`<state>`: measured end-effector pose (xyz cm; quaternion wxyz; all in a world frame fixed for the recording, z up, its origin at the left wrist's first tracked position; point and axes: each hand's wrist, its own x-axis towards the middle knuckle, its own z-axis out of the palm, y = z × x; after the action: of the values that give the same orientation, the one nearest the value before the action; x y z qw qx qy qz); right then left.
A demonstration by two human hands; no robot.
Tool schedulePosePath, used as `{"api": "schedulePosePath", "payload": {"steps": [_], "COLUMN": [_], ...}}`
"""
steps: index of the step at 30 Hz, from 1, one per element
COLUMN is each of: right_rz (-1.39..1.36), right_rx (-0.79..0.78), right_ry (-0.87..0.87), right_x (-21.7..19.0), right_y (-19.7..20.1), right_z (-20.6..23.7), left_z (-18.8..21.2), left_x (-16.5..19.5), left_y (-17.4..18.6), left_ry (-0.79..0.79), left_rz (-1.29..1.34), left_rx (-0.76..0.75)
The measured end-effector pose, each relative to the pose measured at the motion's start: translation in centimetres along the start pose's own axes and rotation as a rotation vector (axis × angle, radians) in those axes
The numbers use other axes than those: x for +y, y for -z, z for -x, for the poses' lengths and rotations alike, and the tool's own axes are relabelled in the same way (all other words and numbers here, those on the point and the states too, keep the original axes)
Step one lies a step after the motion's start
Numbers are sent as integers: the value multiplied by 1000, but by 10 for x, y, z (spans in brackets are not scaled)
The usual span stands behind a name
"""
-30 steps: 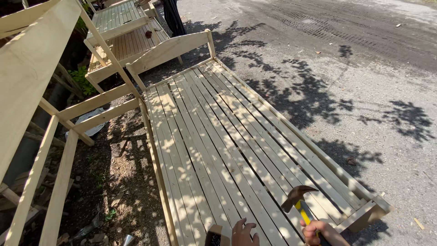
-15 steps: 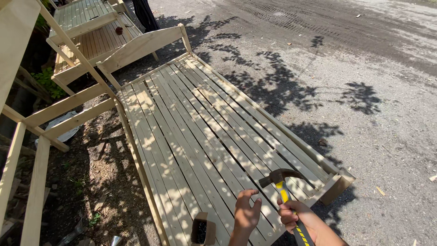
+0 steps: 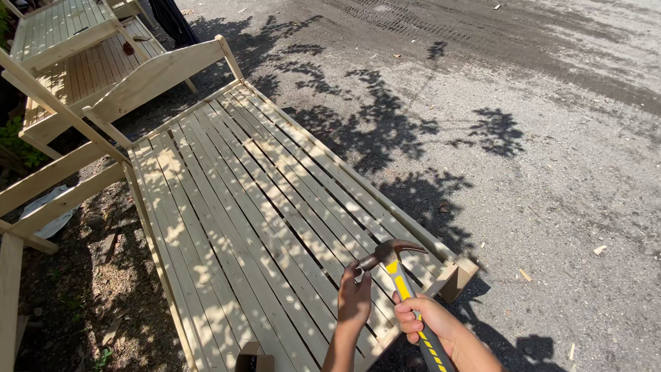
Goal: The person hammers nails into slatted wooden bed frames laid on the ground, taking nails from a cardboard box and driving them into the frame rails. They move around the frames, reposition nails by hand, and continue hammering along the slats.
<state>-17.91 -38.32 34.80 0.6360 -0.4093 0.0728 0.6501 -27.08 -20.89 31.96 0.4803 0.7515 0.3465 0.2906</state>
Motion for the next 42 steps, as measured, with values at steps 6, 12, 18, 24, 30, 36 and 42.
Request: {"api": "schedulePosePath", "payload": {"steps": [6,12,18,24,30,36,42], "right_rz": [79,0,36,104,110,12,-1], "right_rx": [12,36,88,202,298,359,314], "right_ry": [46,76,210,202,198,202,200], "right_x": [-71,-148,-191,-227,-284,-323,-380], "right_y": [66,100,115,142,175,217,273], "right_z": [29,48,43,28,11,25,21], "left_z": [-24,-34,-59,-111,-145,-158,-196], "left_x": [47,91,104,110,126,148,162], "left_y": [-101,-182,-244,-307,-371,-431,-504], "left_ry": [93,561,340,454,641,590,544], "left_rz": [19,364,449,548,525,466,385], "left_rx": [-89,-260,-496,-595,-526,-592,-541]}}
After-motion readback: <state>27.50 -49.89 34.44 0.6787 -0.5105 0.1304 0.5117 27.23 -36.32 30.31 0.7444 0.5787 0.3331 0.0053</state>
